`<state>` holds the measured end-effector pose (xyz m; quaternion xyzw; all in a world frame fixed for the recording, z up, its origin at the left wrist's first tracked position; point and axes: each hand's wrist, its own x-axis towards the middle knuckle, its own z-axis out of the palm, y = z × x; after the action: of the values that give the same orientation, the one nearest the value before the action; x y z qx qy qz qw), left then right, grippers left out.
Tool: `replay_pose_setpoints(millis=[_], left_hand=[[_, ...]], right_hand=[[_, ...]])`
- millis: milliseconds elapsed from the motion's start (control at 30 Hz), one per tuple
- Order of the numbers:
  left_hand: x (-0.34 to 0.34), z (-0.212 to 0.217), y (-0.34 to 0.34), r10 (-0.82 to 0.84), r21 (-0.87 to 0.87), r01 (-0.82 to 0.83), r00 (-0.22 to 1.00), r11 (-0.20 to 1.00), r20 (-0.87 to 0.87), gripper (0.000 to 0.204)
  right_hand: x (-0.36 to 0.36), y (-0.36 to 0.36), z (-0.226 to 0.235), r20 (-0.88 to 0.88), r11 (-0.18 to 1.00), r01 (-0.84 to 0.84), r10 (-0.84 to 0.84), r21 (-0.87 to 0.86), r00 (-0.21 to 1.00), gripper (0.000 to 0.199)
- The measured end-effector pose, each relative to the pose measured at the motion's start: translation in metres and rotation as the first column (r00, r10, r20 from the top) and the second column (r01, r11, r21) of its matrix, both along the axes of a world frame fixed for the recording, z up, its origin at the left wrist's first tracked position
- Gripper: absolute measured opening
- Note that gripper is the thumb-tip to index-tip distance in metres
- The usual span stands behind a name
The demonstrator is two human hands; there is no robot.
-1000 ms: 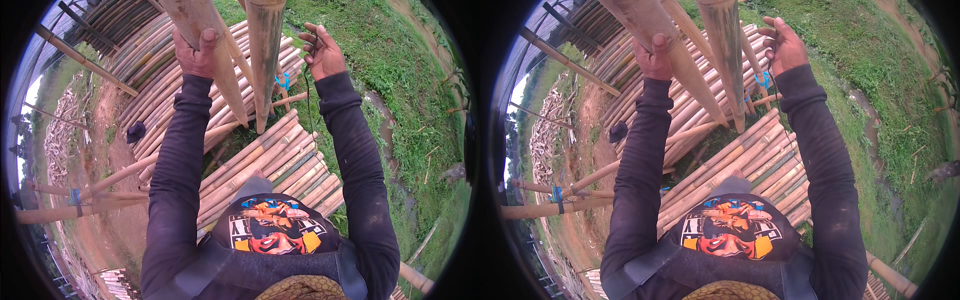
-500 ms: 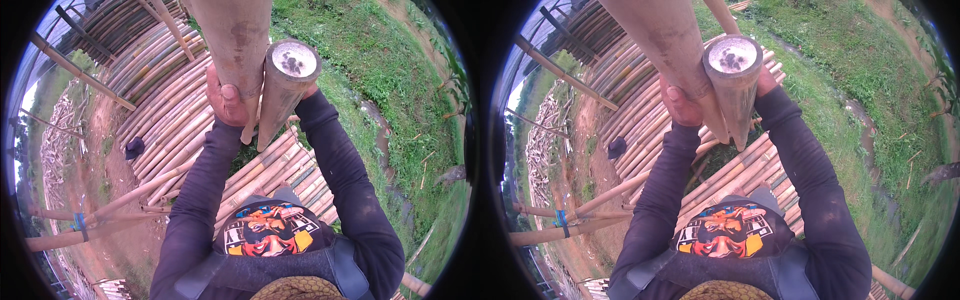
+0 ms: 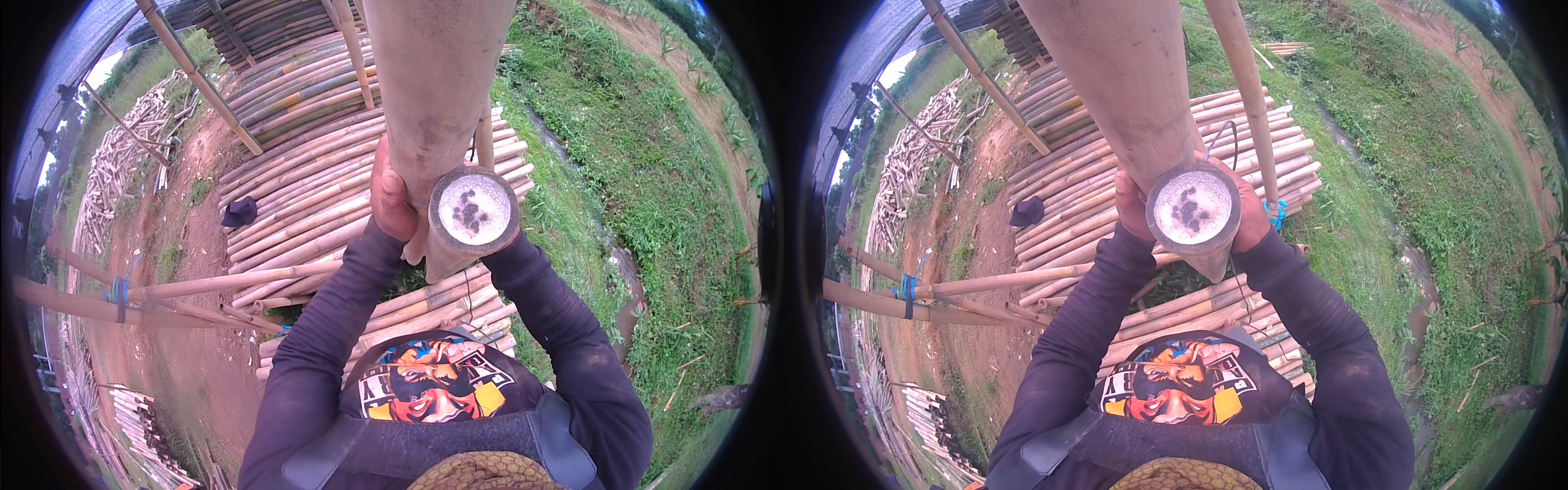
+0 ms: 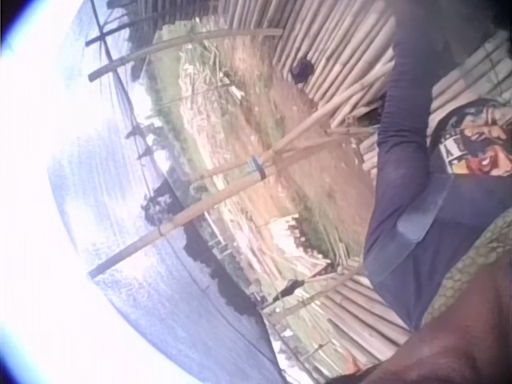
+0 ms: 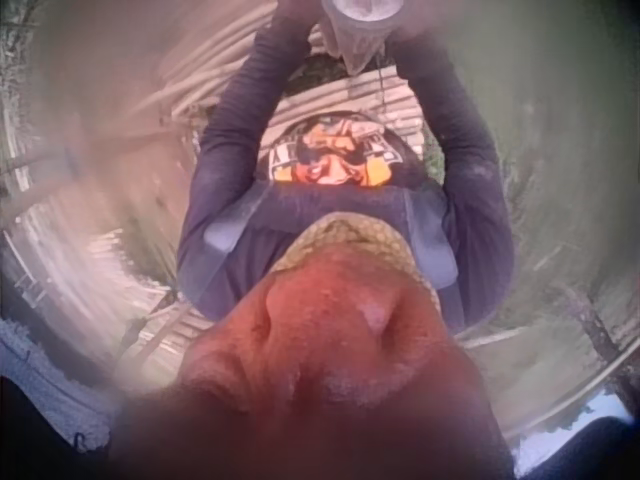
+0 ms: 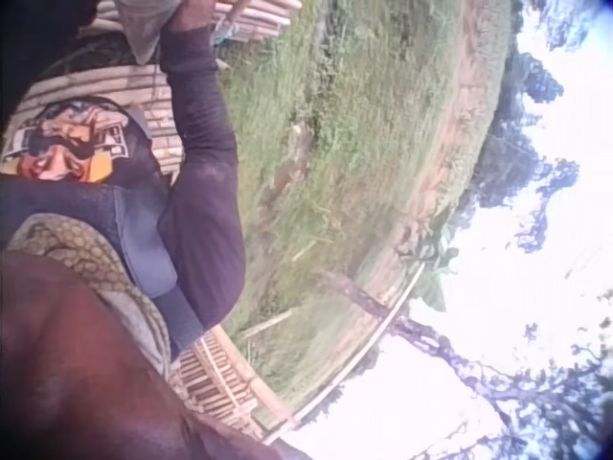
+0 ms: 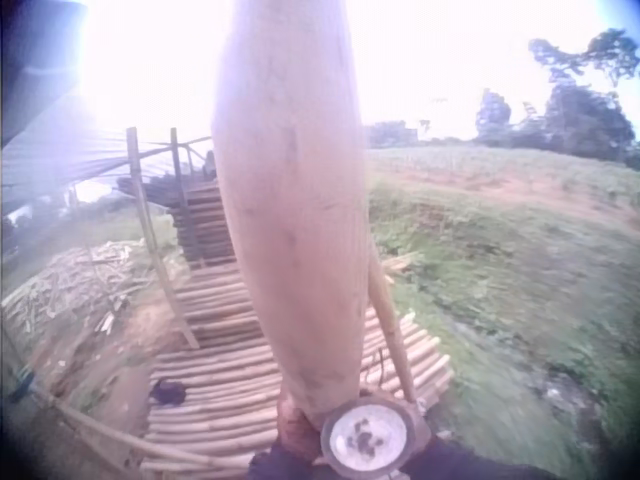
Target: The person ties bamboo poles together using a thin black cord. They wrap the cord around the junction of two poles, pull it tight, and secure it with a knot. The task is performed outdoors on a bamboo structure.
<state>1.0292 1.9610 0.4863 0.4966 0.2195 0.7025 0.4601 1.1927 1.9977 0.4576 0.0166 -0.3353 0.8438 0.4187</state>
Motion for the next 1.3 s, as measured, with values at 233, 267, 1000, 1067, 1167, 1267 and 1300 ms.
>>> replay_pose_setpoints(millis=[233, 267, 1000, 1067, 1167, 1267, 1300], left_hand=[[-0.016, 0.004, 0.010, -0.057, -0.180, 0.093, 0.979, 0.979, 0.197, 0.072], [-0.019, 0.004, 0.012, -0.148, -0.154, 0.197, 0.948, 0.968, 0.282, 0.070], [-0.157, -0.003, -0.014, 0.190, -0.168, -0.401, 0.709, 0.900, -0.679, 0.030], [-0.171, 0.009, -0.058, 0.269, -0.148, -0.485, 0.685, 0.862, -0.678, 0.030], [-0.174, 0.010, -0.114, 0.287, -0.236, -0.619, 0.624, 0.749, -0.727, 0.031], [-0.150, -0.006, -0.151, 0.345, -0.277, -0.648, 0.663, 0.710, -0.665, 0.032], [-0.136, -0.013, -0.159, 0.321, -0.358, -0.606, 0.732, 0.711, -0.601, 0.031]], right_hand=[[-0.005, 0.025, 0.005, 0.023, 0.990, -0.120, 0.118, 0.070, 0.993, 0.035], [-0.006, 0.028, 0.007, -0.009, 0.983, -0.165, 0.166, 0.075, 0.986, 0.034], [0.084, 0.144, 0.051, 0.626, 0.833, 0.076, -0.469, 0.548, 0.623, 0.015], [0.108, 0.148, 0.049, 0.612, 0.726, 0.204, -0.671, 0.657, 0.418, 0.020], [0.144, 0.145, 0.047, 0.609, 0.673, 0.310, -0.740, 0.672, 0.286, 0.023], [0.177, 0.131, 0.049, 0.603, 0.610, 0.358, -0.785, 0.707, 0.146, 0.022], [0.184, 0.124, 0.049, 0.616, 0.626, 0.372, -0.771, 0.685, 0.162, 0.022]])
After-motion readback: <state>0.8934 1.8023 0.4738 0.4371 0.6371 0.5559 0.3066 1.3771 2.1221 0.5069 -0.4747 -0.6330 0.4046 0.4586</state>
